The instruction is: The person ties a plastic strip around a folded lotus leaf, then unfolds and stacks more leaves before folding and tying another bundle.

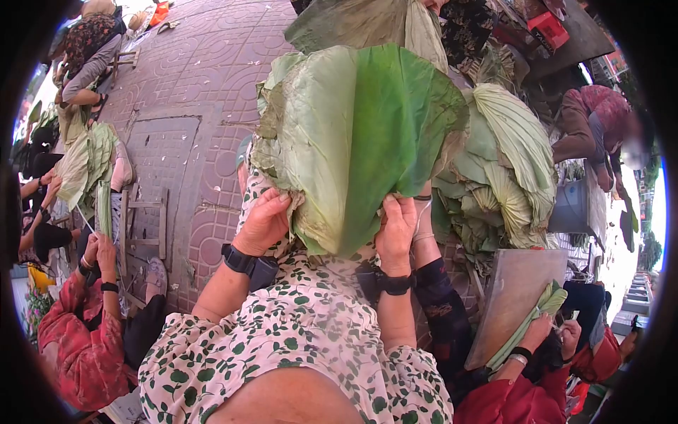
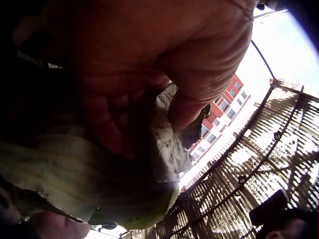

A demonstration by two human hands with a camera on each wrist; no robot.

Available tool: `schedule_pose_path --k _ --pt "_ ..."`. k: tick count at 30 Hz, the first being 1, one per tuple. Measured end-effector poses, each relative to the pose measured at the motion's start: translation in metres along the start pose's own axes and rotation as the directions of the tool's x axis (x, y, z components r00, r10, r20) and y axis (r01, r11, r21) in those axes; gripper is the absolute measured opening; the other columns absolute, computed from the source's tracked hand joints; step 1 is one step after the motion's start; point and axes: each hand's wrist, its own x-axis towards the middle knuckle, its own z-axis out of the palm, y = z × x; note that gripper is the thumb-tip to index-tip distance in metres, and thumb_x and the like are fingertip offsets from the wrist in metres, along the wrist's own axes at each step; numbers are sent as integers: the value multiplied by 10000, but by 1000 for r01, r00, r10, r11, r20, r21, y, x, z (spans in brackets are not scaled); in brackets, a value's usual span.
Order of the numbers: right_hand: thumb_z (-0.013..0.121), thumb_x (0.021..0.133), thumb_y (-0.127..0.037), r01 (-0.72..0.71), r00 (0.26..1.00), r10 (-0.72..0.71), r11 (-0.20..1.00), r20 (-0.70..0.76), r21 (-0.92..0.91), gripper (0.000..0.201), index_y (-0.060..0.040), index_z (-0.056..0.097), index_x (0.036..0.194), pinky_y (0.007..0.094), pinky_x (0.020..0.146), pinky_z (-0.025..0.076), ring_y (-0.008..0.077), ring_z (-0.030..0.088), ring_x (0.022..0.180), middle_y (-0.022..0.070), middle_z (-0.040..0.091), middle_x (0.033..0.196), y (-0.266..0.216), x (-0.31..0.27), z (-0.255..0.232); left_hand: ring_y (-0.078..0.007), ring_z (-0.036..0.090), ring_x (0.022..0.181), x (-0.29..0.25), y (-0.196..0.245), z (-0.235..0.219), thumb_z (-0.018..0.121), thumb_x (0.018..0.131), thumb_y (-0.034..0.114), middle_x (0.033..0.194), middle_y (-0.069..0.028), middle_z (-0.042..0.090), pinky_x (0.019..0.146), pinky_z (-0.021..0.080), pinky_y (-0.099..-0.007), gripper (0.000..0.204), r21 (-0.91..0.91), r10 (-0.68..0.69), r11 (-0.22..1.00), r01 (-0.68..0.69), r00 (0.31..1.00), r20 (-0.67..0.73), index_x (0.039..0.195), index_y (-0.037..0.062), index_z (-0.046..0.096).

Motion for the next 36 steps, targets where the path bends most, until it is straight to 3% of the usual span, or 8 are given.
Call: schedule_pose_path --k 3,28,30,34,36 --pt "486 877 -55 -9 1000 9 1000 5 12 173 -6 512 1041 257 807 466 132 573 884 68 588 989 -1 0 -1 -209 512 1100 0 -2 -7 521 872 136 1179 -116 543 982 371 -354 391 75 -16 997 18 1000 -22 1207 -58 461" --pt "464 909 -46 63 996 -60 997 62 -37 231 -11 504 1134 274 801 490 138 588 922 79 589 1071 -1 -6 -1 -197 532 1065 -1 -6 -5 526 879 121 1132 -98 569 955 395 -344 323 97 35 995 -27 996 -80 1169 -19 507" --pt "452 915 -33 43 997 -35 991 68 -124 298 4 481 1209 241 823 430 107 538 936 46 575 1086 -2 -9 -4 -200 527 1077 -1 -7 -7 525 880 127 1165 -96 550 963 388 -344 364 127 27 992 -20 998 -57 1209 -21 476" --pt "440 918 -34 41 998 -35 990 49 -132 278 9 489 1188 247 841 425 111 532 952 51 568 1095 -5 -11 2 -175 553 1057 -3 0 7 523 893 127 1147 -86 570 948 421 -345 340 94 33 995 -28 998 -53 1198 -17 482" --pt "444 915 -38 60 995 -52 994 87 -93 265 2 498 1171 247 840 427 117 534 955 52 565 1095 -3 -12 1 -170 526 1093 -4 0 1 521 898 145 1217 -71 521 947 414 -322 439 160 -24 987 34 998 -60 1291 -6 399"
